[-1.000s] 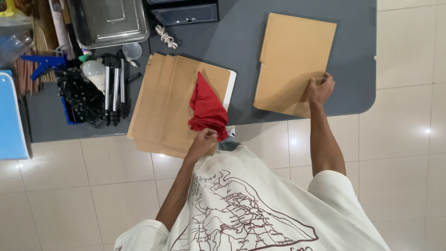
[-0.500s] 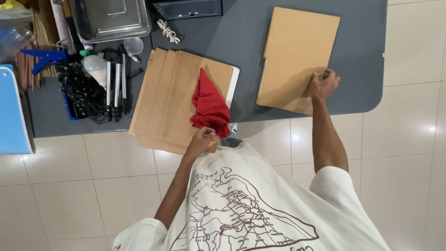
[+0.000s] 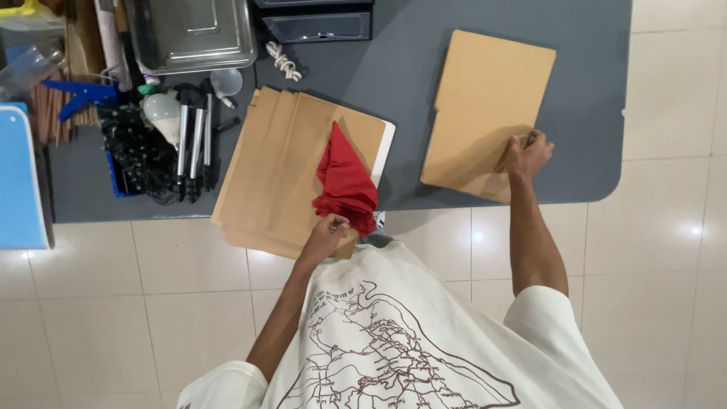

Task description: The person wipes the surface of several brown paper folders with a red cloth on a gray table. They repeatedly pick up a folder, wipe it, and place it back on the stack. The person also moves a separate folder aside to access the stack.

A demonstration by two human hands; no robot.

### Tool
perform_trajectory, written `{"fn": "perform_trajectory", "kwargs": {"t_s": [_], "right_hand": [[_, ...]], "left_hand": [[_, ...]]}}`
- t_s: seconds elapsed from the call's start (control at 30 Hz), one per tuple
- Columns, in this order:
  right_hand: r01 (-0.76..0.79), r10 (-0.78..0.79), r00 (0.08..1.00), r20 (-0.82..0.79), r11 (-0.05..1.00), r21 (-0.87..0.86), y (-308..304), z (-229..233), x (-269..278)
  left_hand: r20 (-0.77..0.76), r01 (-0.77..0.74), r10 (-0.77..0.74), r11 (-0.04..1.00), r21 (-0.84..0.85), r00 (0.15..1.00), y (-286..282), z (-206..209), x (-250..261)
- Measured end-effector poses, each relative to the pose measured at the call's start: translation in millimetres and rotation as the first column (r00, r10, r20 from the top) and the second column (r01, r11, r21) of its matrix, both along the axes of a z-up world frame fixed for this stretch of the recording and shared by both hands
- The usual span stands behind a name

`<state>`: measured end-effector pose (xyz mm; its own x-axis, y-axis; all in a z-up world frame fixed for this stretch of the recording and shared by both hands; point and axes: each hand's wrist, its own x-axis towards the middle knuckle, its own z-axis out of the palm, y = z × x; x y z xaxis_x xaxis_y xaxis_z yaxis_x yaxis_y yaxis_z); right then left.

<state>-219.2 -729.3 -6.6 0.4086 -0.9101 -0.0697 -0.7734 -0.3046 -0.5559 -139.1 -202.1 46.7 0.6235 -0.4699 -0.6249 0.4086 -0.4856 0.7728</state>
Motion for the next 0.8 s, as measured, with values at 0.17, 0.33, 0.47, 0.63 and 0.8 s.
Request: {"fn": "perform_trajectory", "kwargs": {"t_s": [0.17,0.33,0.47,0.63,0.8], "right_hand": [[0.051,-0.052,0.994,-0.097,0.999,-0.012,6.9,2.0,9.5],[-0.232,0.259,0.966,0.012,0.887,-0.399,114.2,31.5,29.8],[-0.675,0.722,0.664,0.194,0.690,-0.259,243.9,59.2,54.9],[-0.901,0.899,0.433,0.068,0.431,0.045,353.2,43.4,61.6],[-0.820,0.839,0.539,-0.072,0.542,0.185,397.5,38.6,62.8]], "left_hand": [[0.033,-0.083,0.080,0.993,0.083,0.996,22.4,10.3,12.3],[0.236,-0.315,0.272,0.934,0.169,0.933,81.5,-13.8,14.9],[0.646,-0.496,0.108,0.738,0.457,0.756,115.9,-8.6,14.5],[0.508,-0.476,0.205,0.729,0.491,0.837,127.1,13.0,25.0],[0.266,-0.434,0.349,0.792,0.429,0.899,152.7,-22.9,36.0]]}}
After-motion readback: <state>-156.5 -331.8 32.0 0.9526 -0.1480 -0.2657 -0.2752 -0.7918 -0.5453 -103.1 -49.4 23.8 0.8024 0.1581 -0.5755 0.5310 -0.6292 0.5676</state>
